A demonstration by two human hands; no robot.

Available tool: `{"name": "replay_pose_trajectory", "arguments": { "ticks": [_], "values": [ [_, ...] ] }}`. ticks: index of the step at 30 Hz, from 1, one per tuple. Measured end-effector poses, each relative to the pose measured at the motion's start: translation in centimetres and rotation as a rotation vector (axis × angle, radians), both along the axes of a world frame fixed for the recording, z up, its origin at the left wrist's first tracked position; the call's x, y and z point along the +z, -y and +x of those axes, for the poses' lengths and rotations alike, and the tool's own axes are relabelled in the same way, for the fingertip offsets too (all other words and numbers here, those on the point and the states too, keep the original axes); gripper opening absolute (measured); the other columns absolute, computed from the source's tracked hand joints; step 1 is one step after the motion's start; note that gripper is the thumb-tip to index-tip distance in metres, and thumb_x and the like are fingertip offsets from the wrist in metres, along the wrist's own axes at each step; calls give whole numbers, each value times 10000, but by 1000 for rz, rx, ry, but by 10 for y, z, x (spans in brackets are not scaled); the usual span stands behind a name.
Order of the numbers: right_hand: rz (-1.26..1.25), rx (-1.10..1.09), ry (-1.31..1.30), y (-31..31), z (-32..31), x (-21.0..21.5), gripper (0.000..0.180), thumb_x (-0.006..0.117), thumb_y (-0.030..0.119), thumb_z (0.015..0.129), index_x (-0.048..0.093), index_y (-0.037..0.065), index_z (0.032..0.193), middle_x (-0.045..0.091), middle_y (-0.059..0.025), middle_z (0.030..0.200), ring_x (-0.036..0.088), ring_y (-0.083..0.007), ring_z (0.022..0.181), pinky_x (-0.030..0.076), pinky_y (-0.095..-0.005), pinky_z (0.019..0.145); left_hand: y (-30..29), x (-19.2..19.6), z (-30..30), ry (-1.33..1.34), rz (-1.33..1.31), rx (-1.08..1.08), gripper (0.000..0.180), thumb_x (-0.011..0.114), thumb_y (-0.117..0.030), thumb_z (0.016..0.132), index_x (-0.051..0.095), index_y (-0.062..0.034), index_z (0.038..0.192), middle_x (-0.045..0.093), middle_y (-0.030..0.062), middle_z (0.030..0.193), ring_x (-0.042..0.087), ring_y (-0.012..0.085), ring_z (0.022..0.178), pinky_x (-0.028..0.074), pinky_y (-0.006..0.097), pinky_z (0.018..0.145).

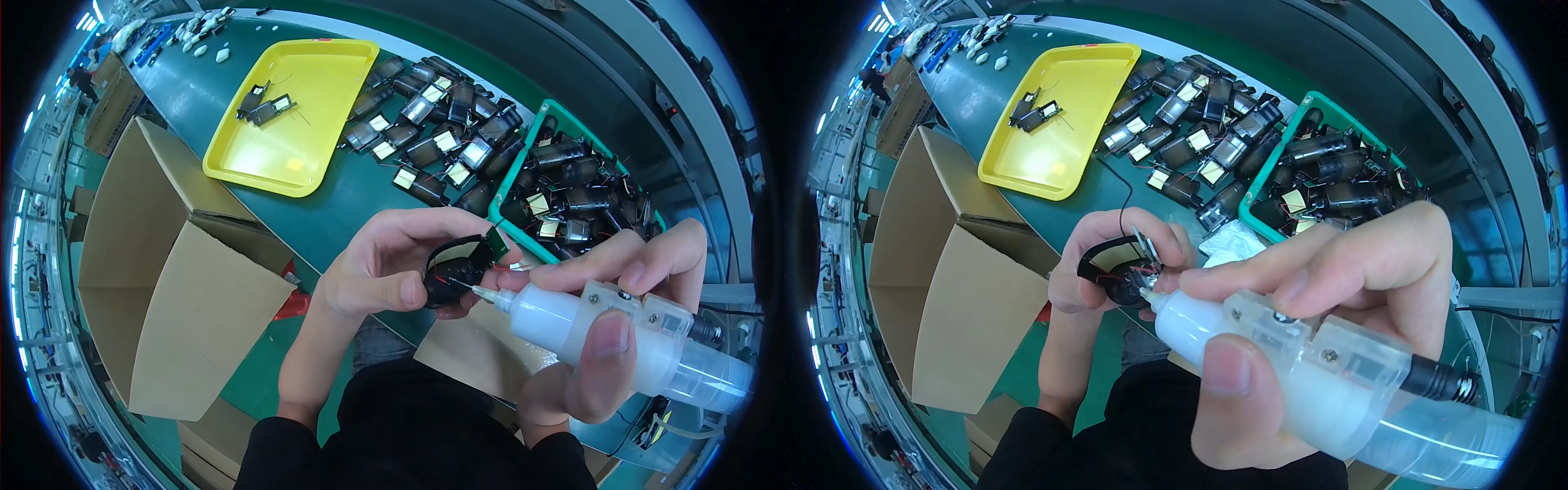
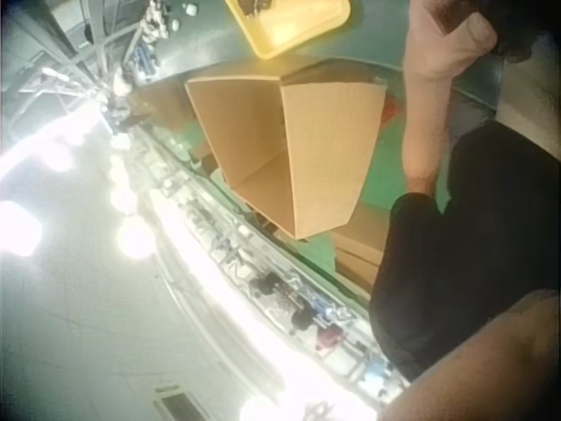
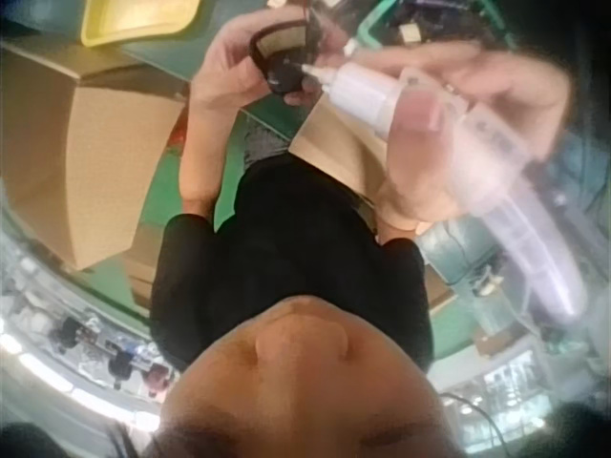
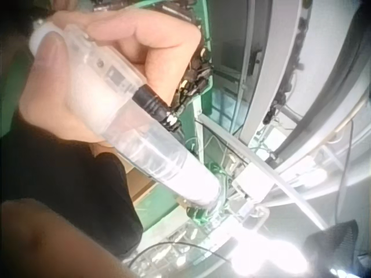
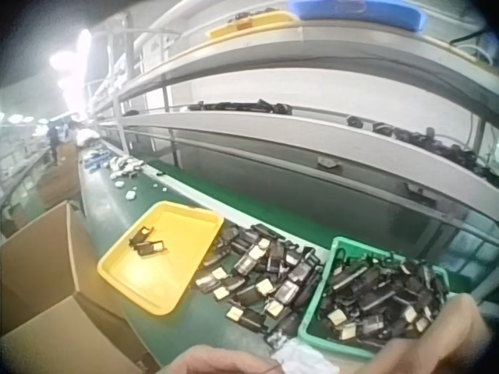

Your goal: The person sorts small black cylindrical electronic components from a cardboard box into green, blue, and yellow plastic trays. They then use a syringe to apply a clear liquid to the terminals of the components one by one, placing the treated units into a yellow tray.

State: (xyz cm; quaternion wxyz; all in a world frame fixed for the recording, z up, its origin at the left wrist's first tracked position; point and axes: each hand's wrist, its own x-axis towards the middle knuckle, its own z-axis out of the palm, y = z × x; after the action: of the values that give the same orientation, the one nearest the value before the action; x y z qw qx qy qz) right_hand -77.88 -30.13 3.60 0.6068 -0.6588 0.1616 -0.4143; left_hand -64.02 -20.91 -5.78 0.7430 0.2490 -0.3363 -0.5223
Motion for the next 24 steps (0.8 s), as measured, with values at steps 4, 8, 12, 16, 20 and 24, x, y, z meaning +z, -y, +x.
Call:
{"name": "replay_pose_trajectory", "arguments": {
  "ticks": [4,8,12,16,20,24],
  "values": [
    [-33,68,-139,6,-6,4,369,551,213,839,271,7,964,608,-189,771,704,-304,689,622,-406,734,-1,1,-1,12,5,32,775,785,-523,764,574,142,1103,595,153,883,556,200,829,444,272,583],
    [-67,60,-48,6,-3,-6,379,567,210,850,271,13,979,617,-208,798,704,-303,692,621,-392,730,1,2,-1,31,-2,56,786,794,-524,754,591,150,1104,602,138,850,560,193,817,436,267,592],
    [-106,142,-101,13,-7,-3,379,581,217,874,274,31,996,625,-225,823,703,-293,699,617,-378,742,-1,0,0,48,-2,76,780,806,-510,747,600,153,1103,608,135,842,566,195,814,429,278,641],
    [-130,171,-111,13,-8,-4,370,583,219,893,277,45,1006,630,-233,830,700,-273,695,612,-359,738,-1,1,-1,54,-12,95,769,819,-489,740,605,157,1098,619,149,850,575,206,809,420,293,684],
    [-164,203,-189,16,-12,2,375,581,213,890,272,40,1011,633,-236,841,703,-273,706,610,-346,732,-3,1,0,61,-6,102,765,830,-486,726,617,156,1082,628,163,860,579,216,807,423,306,687],
    [-140,200,-202,14,-13,1,378,571,199,877,264,22,1008,632,-230,837,708,-285,719,613,-353,738,-4,2,1,66,19,111,777,841,-496,705,625,155,1070,634,176,874,583,223,808,430,309,683]
  ]
}}
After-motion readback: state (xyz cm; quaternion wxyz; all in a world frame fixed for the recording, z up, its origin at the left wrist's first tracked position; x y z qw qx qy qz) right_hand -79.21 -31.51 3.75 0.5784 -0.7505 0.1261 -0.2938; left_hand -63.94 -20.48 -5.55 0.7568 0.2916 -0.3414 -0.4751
